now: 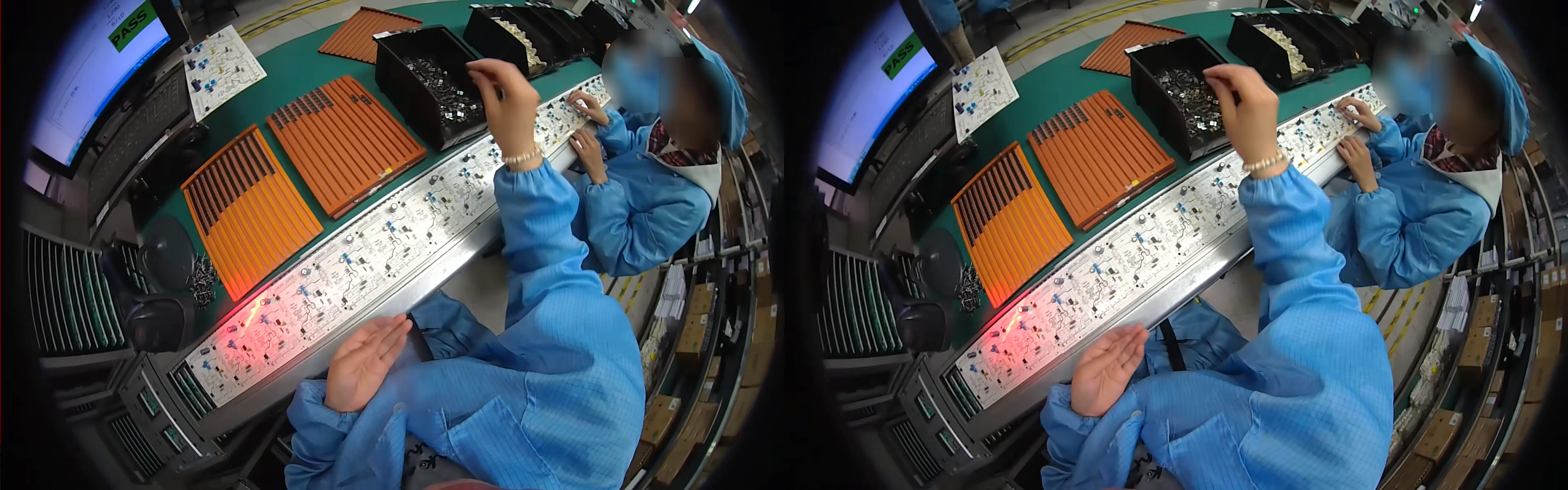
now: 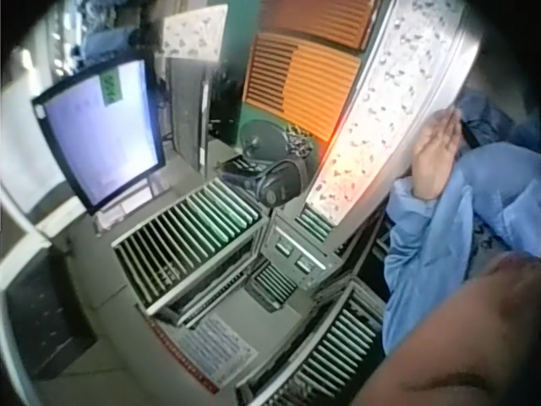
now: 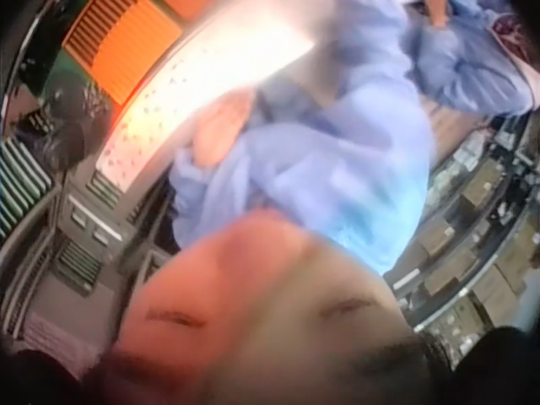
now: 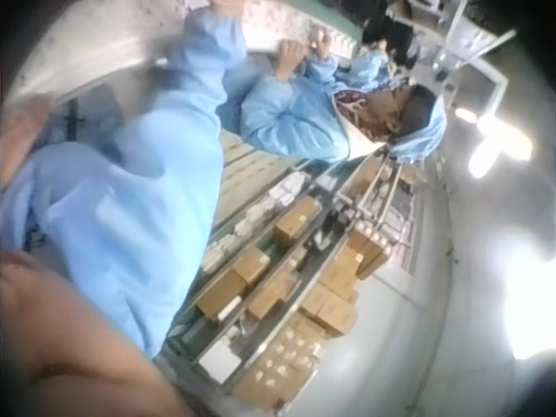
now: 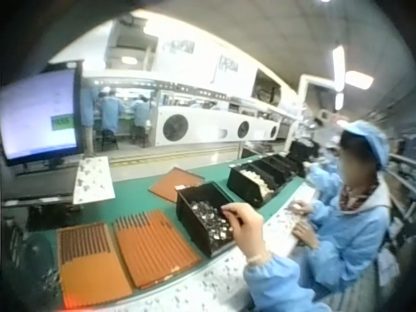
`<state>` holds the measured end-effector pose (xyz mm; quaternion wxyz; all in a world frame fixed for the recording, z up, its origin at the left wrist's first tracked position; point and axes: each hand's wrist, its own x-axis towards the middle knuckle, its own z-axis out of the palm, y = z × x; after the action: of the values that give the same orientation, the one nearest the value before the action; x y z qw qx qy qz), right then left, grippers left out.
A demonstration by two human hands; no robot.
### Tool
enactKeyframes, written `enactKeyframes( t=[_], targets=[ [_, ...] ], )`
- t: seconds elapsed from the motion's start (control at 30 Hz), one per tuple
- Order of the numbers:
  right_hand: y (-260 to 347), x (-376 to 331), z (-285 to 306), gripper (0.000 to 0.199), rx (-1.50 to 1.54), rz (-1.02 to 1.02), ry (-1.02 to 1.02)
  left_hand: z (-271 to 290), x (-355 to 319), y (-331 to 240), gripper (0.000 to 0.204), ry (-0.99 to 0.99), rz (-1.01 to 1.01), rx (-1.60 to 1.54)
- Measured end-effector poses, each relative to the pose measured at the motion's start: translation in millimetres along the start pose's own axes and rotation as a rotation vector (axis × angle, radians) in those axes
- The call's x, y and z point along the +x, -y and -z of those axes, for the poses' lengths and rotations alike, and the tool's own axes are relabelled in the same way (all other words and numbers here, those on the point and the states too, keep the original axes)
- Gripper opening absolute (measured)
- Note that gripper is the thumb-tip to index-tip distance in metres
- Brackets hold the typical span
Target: Manually assembling electronic components onto a long strip of circuit boards at an assembly line.
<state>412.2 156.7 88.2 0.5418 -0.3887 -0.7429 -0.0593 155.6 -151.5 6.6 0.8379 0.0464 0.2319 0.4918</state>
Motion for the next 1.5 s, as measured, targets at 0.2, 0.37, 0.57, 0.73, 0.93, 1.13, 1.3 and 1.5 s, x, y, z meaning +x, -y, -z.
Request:
enactKeyframes(
  t=[0.2,0.37,0.57,0.73,0.93,1.13,1.3,1.5],
  targets=[
    [-33.8,-25.9,13.1,0.016,-0.125,-0.148,0.206,23.8,-20.5,14.0,0.034,-0.019,0.125,0.091],
    [-10.1,-53.5,58.7,0.010,-0.008,-0.311,0.116,64.9,-23.3,32.3,0.039,0.004,0.152,0.125],
    [-0.4,-174.3,113.0,0.010,-0.083,-0.438,-0.073,81.9,-21.7,47.5,0.038,-0.169,0.175,0.135],
    [16.5,-273.2,122.9,0.010,-0.004,-0.790,-0.199,114.0,-30.3,53.7,0.032,-0.263,0.097,-0.023],
    [29.6,-261.7,107.9,0.010,0.195,-0.796,-0.149,117.2,-46.7,56.1,0.030,-0.333,-0.080,-0.156],
    [52.8,-246.5,72.5,0.010,0.268,-0.599,0.083,125.8,-58.4,72.2,0.029,-0.380,-0.170,-0.216],
    [71.9,-281.9,52.1,0.009,0.559,-0.768,-0.118,157.2,-63.2,101.1,0.028,-0.470,-0.171,-0.240],
    [107.3,-362.4,51.2,0.013,0.608,-0.875,0.261,188.4,-69.0,123.9,0.029,-0.564,-0.268,-0.255]
  ],
)
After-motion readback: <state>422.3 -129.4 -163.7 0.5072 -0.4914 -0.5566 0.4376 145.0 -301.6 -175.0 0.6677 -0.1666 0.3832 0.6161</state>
